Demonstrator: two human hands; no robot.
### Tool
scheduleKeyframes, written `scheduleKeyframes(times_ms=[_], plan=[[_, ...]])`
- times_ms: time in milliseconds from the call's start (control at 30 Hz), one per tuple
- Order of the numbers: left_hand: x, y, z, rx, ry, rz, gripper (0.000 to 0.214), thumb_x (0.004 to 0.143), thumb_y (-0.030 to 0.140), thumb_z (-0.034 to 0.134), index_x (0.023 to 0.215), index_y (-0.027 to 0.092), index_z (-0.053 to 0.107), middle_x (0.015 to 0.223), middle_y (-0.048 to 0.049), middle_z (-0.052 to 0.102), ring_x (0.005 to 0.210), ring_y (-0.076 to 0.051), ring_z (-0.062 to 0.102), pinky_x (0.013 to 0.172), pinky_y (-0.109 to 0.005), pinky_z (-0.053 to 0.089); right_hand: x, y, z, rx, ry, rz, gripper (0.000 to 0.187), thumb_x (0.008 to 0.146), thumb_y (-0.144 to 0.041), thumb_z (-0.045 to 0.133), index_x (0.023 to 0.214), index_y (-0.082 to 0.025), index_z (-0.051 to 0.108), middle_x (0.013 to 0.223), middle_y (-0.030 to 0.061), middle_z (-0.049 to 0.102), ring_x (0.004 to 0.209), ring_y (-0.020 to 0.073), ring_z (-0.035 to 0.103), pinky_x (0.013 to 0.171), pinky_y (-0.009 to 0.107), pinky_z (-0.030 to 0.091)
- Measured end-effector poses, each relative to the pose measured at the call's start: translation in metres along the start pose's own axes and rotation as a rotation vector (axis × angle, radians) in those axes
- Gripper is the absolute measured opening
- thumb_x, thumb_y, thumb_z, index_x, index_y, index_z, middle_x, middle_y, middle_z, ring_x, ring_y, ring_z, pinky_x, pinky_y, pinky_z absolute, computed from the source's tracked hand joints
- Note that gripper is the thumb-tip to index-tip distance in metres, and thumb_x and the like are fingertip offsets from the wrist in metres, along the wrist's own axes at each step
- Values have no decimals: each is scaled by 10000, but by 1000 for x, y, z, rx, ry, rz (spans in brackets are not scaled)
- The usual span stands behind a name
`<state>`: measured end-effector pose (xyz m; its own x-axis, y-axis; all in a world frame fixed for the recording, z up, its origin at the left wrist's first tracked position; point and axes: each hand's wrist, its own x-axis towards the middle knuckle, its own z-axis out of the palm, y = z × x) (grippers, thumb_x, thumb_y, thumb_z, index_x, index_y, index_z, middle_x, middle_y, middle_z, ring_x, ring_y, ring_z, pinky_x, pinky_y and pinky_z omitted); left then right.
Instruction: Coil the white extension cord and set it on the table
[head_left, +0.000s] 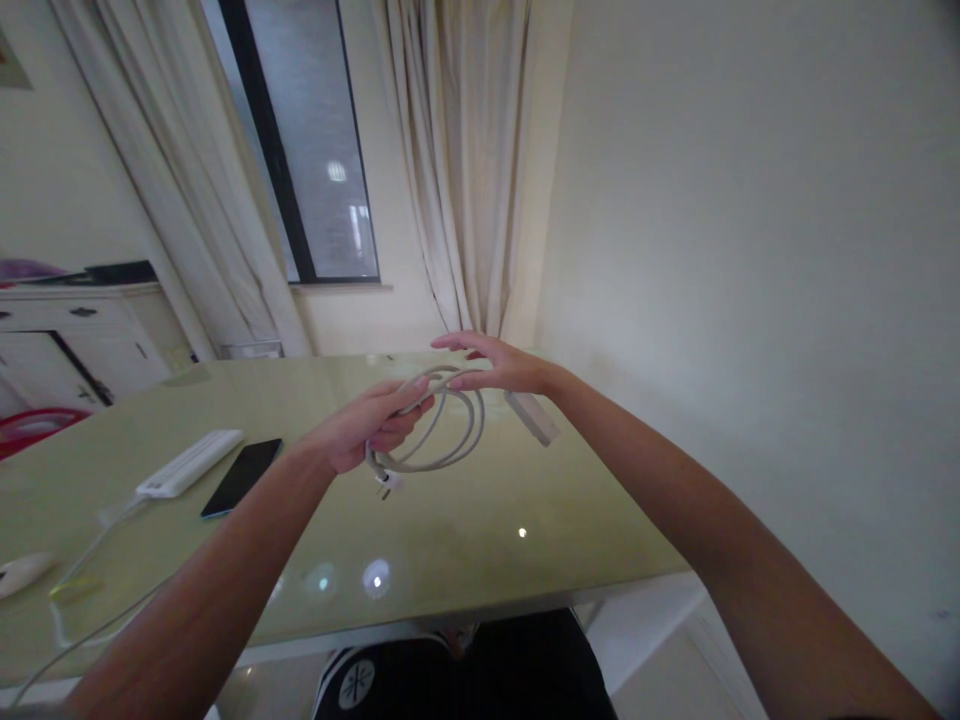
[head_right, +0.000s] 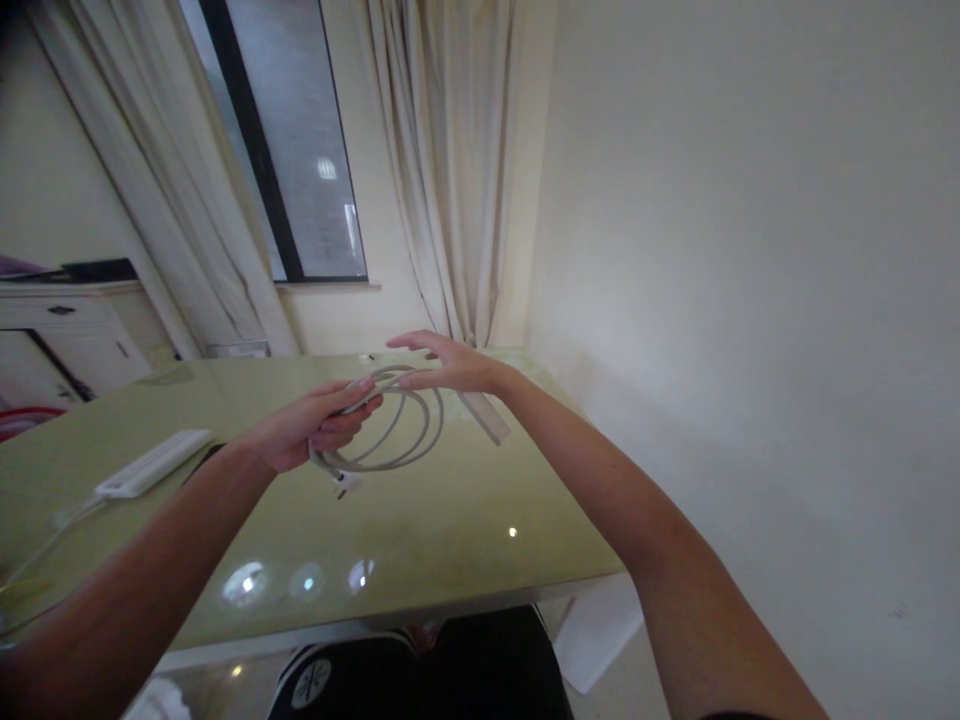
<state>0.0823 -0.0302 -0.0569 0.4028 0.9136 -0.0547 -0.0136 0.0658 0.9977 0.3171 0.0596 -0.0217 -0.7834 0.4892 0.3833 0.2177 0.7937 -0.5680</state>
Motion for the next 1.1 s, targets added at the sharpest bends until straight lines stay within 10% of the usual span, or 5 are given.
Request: scheduleKeyframes(times_ms=[333,633,833,1100], plan=[[21,-5,-2,63,70,237,367,785,443,812,717,161,586,522,67,390,452,-58,337,437,-194,251,1,4,16,405,-117,144,444,814,-531,794,959,-165,588,634,-82,551,502,74,560,528,206,513],[124,-106,2,-31,202,133,538,718,564,816,1048,159,685,978,-89,712,858,-175,649,807,-314,507,-38,122,3,728,436,722,357,875,-429,782,967,-115,638,512,-140,295,394,23,244,385,145,306],[175,-161,24,304,199,165,322,829,425,655,947,145,760,975,-94,770,977,-263,686,946,-410,506,-95,196,2,355,530,965,272,1011,-378,541,942,-128,624,535,-117,280,422,65,288,452,180,367],[182,-192,26,557,371,226,264,906,244,525,976,167,767,977,-110,782,902,-246,714,856,-361,523,-133,266,-26,-164,477,1146,267,1003,-248,476,865,-107,657,581,-7,524,588,130,511,615,230,428]])
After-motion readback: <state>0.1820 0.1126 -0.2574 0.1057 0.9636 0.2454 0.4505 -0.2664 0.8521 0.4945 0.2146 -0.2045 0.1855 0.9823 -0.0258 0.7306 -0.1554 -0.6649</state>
